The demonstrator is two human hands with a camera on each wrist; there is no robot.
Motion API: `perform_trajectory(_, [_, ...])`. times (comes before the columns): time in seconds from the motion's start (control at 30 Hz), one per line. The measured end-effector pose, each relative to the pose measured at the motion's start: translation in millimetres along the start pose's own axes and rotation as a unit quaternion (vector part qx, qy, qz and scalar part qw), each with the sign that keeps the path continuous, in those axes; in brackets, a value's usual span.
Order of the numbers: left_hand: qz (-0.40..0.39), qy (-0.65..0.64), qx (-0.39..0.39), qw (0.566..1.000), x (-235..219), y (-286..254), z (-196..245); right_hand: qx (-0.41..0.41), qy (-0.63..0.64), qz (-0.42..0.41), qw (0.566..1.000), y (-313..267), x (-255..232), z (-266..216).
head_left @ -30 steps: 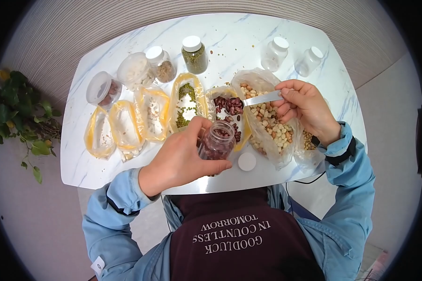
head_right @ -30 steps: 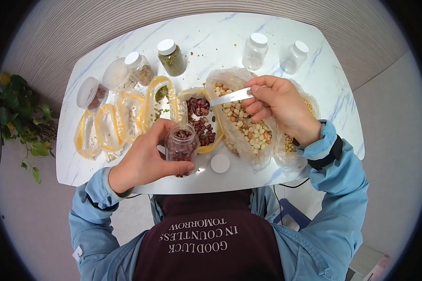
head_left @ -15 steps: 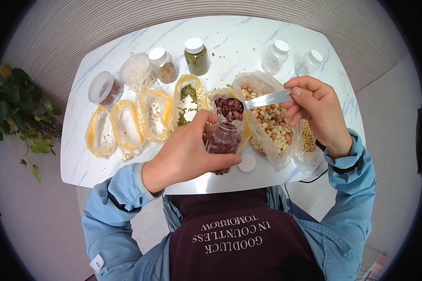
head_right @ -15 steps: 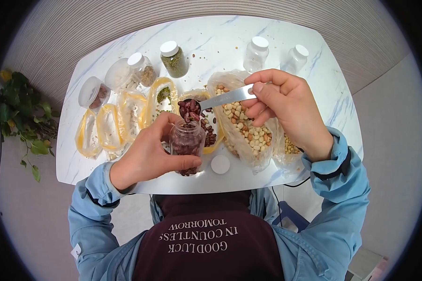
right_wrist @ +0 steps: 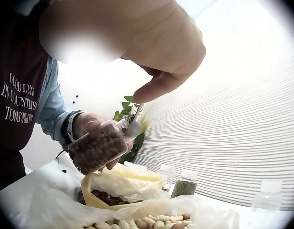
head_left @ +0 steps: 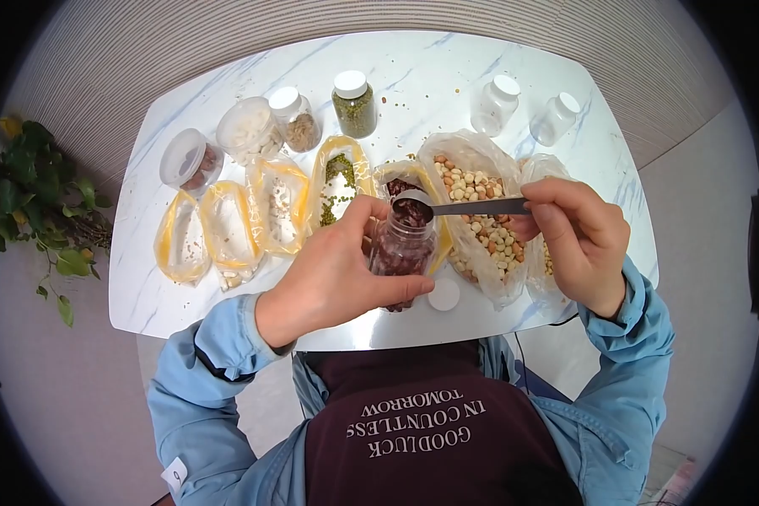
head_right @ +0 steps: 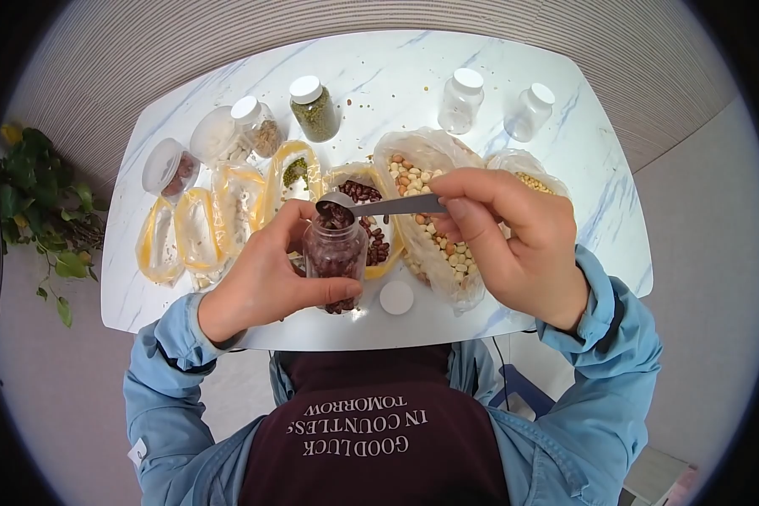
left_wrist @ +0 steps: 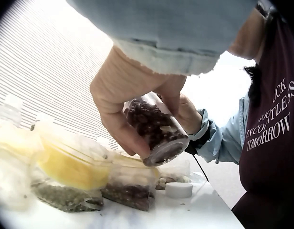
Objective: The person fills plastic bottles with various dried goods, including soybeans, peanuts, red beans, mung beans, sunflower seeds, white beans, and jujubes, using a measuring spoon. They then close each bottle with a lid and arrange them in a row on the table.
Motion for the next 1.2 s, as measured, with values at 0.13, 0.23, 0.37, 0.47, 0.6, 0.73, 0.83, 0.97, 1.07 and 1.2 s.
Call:
perform_trajectory(0.13, [0.022,-0.021,0.048,0.998,2.3,-1.1,-3.5,-0.088,-0.101,-0.013,0.991,-1.5,-6.0,-8.6])
perform_trajectory(0.23, [0.032,-0.023,0.063,0.997,2.8,-1.8,-5.0,-0.145,-0.135,-0.025,0.980,-2.9,-7.8,-10.8])
perform_trajectory(0.37, [0.030,-0.028,0.067,0.997,3.0,-2.9,-4.4,-0.216,-0.170,-0.058,0.960,-1.7,-10.3,-12.5])
perform_trajectory(0.47, [0.035,-0.039,0.081,0.995,4.7,-2.8,-6.6,-0.230,-0.160,-0.016,0.960,-4.8,-10.9,-10.3])
perform_trajectory(0.6, [0.032,-0.035,0.064,0.997,3.3,-7.5,-6.9,-0.140,-0.149,0.031,0.978,-3.8,-8.5,-5.5])
perform_trajectory(0.73, [0.065,-0.095,0.132,0.985,-3.2,-24.4,-3.6,-0.092,-0.168,-0.006,0.982,-1.0,0.7,14.9])
perform_trajectory(0.83, [0.123,-0.124,0.219,0.960,-13.7,-32.2,-6.2,-0.098,-0.208,-0.058,0.972,-1.3,9.7,25.1])
perform_trajectory(0.97, [0.163,-0.121,0.218,0.954,-19.6,-36.8,-8.3,-0.137,-0.276,-0.158,0.938,-8.1,24.5,38.3])
perform_trajectory(1.07, [0.164,-0.135,0.204,0.955,-17.6,-34.7,-14.1,-0.234,-0.265,-0.143,0.924,-9.4,38.4,39.7])
perform_trajectory(1.2, [0.160,-0.149,0.185,0.958,-15.3,-35.5,-16.6,-0.265,-0.336,-0.203,0.881,-18.5,46.9,36.3])
Point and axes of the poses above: each hand's wrist, its own y-axis towards the middle knuckle, its own x-axis out of the palm, z = x × y, the point moved 2 cm from there along y, towards the middle knuckle, and after that the axes turned 8 degrees about -z, right-handed, at the moved point
